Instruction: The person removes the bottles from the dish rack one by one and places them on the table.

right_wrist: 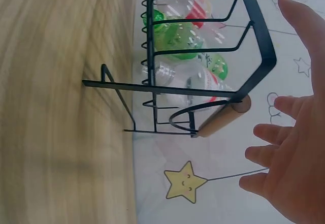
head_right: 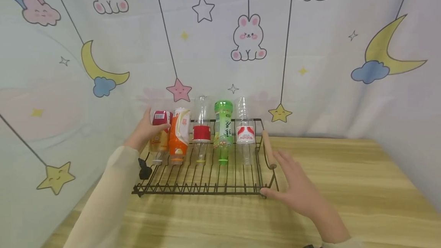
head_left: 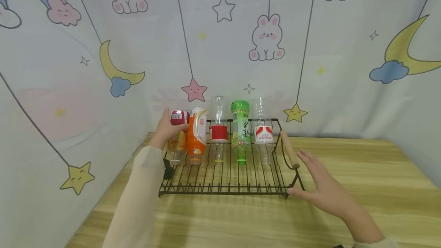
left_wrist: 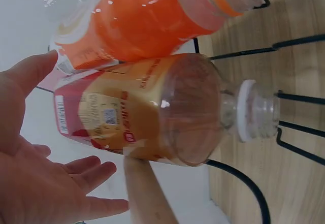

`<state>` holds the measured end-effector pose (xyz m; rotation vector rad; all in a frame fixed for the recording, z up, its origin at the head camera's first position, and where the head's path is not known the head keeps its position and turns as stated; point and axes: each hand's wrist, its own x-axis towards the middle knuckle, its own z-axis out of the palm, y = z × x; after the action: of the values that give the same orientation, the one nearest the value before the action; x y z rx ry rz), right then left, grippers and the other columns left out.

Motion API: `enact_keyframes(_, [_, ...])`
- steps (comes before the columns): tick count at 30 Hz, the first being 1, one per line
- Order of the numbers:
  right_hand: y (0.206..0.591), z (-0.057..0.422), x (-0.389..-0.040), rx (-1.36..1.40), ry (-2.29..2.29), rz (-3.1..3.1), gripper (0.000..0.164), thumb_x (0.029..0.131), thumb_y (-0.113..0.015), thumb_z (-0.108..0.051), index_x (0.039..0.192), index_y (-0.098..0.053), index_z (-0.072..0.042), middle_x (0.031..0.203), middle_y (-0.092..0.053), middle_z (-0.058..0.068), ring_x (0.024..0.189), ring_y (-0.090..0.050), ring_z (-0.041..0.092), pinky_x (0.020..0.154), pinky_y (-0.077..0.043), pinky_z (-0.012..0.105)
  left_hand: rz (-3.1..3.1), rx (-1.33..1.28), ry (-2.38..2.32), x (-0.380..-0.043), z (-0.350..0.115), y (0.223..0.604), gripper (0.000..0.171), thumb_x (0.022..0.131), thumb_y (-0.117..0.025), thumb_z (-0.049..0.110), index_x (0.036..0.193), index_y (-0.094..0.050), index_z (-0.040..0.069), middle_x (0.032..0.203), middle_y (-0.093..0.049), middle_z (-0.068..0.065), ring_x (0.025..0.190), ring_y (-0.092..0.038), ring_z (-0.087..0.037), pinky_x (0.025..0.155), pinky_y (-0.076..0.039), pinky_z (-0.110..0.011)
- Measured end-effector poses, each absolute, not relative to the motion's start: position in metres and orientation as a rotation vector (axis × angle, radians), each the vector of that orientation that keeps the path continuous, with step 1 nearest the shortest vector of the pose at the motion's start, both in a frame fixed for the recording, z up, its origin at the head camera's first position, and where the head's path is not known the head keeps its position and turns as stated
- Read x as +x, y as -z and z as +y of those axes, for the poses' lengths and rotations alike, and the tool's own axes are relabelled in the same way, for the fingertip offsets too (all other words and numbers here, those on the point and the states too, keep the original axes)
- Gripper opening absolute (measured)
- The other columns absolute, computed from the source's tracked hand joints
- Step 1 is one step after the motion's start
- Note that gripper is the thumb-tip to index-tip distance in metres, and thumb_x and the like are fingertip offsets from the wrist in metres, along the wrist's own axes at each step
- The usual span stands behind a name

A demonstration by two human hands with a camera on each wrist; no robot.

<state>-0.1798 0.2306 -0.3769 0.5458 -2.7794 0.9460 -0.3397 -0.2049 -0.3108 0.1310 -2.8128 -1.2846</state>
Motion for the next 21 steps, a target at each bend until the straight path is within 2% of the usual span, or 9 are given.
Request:
enact_keyframes(14, [0.394,0.223,-0.180,0.525,-0.983,-2.761,0.096,0.084,-0.072,-0.044,0.155,-0.015,-0.012,0.158,-0.014,0.017,0.134,-0.029,0.052,0.091,-0.031,0.077,-2.821,0.180,1.445,-0.348,-0.216,0.330,0.101,0.090,-0.066,0.030,0.154,0.010,0.013,0.154,-0.021,-0.026,0.133,-0.032,-0.046,0.107,-0.033,-0.060])
enact_keyframes(21, [0.396,0.222,-0.181,0.525,-0.998,-2.761,0.095,0.085,-0.071,-0.043,0.155,-0.013,-0.014,0.158,-0.014,0.017,0.133,-0.030,0.054,0.089,-0.032,0.078,-2.848,0.211,1.459,-0.346,-0.215,0.331,0.100,0.090,-0.066,0.032,0.154,0.008,0.008,0.153,-0.021,-0.027,0.132,-0.032,-0.045,0.108,-0.034,-0.058])
